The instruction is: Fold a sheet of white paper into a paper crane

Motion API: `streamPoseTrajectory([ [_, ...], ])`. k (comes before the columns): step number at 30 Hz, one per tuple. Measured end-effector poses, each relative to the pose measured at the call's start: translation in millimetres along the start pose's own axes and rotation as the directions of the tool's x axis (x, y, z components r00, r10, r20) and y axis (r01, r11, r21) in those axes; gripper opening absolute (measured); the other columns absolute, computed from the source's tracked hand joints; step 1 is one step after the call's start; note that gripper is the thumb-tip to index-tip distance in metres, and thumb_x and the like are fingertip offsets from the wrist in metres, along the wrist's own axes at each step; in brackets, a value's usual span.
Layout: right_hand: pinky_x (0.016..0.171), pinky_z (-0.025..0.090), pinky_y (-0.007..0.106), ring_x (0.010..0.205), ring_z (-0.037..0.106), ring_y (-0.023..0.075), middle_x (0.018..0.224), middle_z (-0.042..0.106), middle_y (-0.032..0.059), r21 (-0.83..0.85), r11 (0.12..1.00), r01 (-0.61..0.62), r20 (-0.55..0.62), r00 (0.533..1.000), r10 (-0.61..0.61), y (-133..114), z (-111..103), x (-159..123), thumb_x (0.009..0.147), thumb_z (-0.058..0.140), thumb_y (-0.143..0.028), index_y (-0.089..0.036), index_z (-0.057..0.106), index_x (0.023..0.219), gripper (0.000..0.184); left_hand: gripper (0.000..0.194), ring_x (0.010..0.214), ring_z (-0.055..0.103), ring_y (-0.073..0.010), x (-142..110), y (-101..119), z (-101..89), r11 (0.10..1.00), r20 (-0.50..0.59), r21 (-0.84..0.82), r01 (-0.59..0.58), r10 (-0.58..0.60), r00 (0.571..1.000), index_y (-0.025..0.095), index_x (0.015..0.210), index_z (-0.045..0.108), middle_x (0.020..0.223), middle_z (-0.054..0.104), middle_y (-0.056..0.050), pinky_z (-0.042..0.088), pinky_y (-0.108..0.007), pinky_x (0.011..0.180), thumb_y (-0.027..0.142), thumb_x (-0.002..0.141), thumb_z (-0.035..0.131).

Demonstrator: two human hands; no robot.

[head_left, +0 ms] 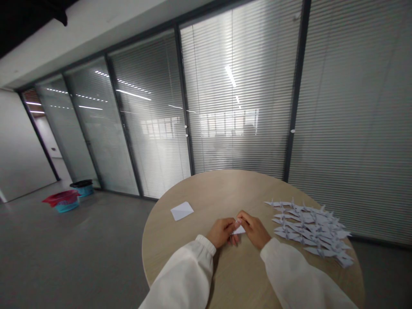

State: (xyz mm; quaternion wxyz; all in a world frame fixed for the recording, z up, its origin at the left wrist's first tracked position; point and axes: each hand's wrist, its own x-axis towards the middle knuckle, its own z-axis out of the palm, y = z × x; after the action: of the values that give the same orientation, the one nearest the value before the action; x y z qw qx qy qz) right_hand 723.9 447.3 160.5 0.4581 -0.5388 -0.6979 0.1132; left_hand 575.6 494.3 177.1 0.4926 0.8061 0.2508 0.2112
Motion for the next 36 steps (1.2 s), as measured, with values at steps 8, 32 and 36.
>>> streamPoseTrajectory([
  [8,0.048,0.035,0.020,0.045,0.045,0.0104,0.048,0.047,-0.0064,0.126,0.989,-0.075,0.043,0.997,0.070,4.2,3.5,-1.2,0.085,0.035,-0.043,-0.021,0.052,0.074,0.030,0.049,0.042,0.049,-0.0094,3.2,-10.2,-7.1,0.998,-0.171,0.067,0.003,0.008,0.985,0.014,0.070,0.051,0.052,0.055,0.000,0.038,-0.020,0.042,0.059,0.079,0.033],
  [32,0.049,0.043,0.022,0.047,0.054,0.0104,0.057,0.064,0.0019,0.453,0.860,-0.235,0.196,0.967,0.161,12.8,10.7,2.5,0.077,0.044,-0.053,-0.015,0.054,0.070,0.040,0.043,0.037,0.044,-0.0090,1.4,-9.0,-13.3,0.991,-0.233,0.133,-0.033,0.064,0.970,0.017,0.065,0.047,0.045,0.048,0.003,0.034,-0.019,0.039,0.054,0.081,0.033],
  [36,0.047,0.042,0.022,0.043,0.052,0.0102,0.051,0.062,0.0014,0.447,0.857,-0.256,0.209,0.961,0.178,10.4,11.1,1.9,0.076,0.045,-0.055,-0.015,0.054,0.066,0.042,0.043,0.040,0.047,-0.0098,2.3,-10.7,-12.3,0.995,-0.204,0.097,-0.018,0.038,0.978,0.016,0.068,0.048,0.049,0.053,0.002,0.035,-0.019,0.038,0.055,0.080,0.033],
])
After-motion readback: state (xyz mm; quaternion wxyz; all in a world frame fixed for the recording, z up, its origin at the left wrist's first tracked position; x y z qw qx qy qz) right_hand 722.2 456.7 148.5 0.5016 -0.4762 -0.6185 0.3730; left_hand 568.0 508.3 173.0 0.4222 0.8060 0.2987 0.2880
